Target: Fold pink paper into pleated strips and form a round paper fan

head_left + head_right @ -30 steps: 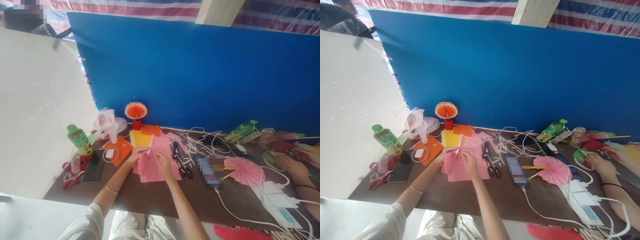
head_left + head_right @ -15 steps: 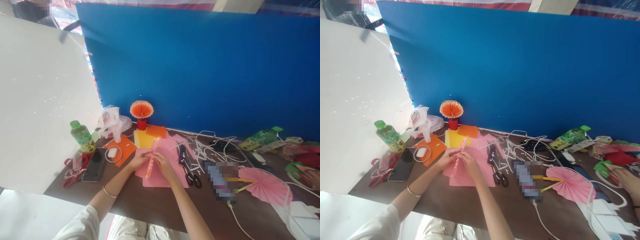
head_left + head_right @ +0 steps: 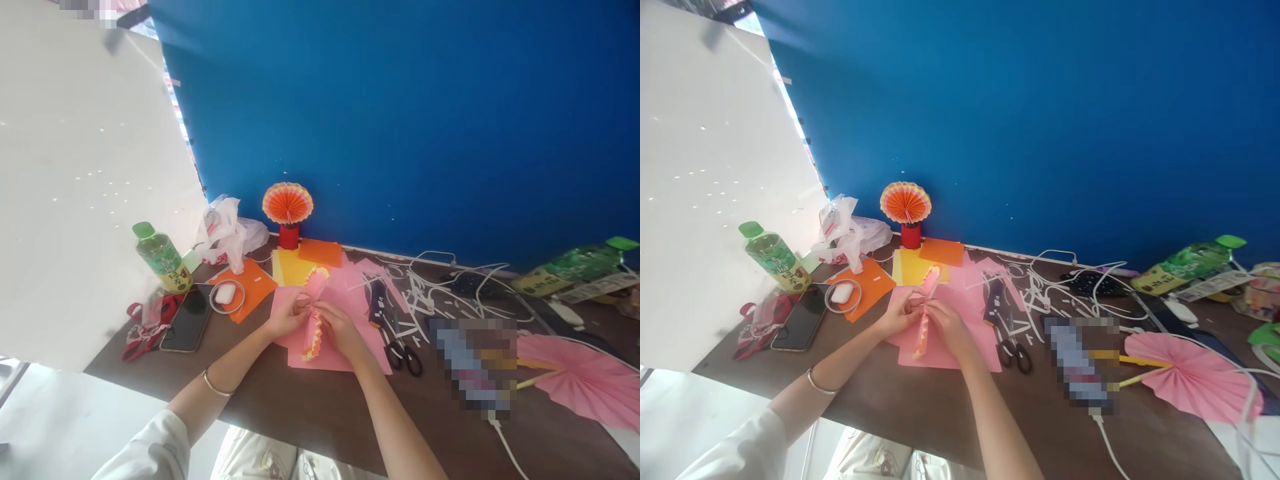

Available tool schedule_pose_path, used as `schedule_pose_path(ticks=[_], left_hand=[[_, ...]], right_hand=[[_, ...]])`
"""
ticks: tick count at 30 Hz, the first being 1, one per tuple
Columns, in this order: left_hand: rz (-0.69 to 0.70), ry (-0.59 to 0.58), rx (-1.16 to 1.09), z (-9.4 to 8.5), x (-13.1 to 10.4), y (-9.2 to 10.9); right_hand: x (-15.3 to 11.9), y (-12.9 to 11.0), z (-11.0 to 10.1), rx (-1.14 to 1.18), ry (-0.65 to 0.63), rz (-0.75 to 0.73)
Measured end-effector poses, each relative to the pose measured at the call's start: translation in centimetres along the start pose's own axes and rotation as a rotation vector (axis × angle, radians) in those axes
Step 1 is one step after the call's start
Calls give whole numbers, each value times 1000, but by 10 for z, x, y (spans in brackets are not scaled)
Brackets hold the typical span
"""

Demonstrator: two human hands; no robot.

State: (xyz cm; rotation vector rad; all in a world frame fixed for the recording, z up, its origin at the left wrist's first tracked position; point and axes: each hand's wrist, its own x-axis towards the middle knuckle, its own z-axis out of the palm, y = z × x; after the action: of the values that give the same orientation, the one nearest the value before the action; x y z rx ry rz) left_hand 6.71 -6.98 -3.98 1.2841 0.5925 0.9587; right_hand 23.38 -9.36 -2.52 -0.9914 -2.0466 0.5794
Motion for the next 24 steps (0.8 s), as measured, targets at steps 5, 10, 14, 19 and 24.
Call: schedule_pose_path(ticks=[5, 10, 14, 19, 24], left_hand=[[-12, 67, 111, 5, -5, -2], [14, 61, 124, 6, -7, -2], [52, 43, 97, 7, -8, -2], [27, 112, 93, 7, -7, -3], [42, 175, -23, 4, -1, -5]], right_hand=[[-4, -1, 0, 13, -5, 44], [-5, 1, 2, 0, 4, 13], [-4, 0, 0, 1, 22, -23], [-6, 3, 3, 76, 30, 18], [-5, 6, 8, 187, 92, 142]])
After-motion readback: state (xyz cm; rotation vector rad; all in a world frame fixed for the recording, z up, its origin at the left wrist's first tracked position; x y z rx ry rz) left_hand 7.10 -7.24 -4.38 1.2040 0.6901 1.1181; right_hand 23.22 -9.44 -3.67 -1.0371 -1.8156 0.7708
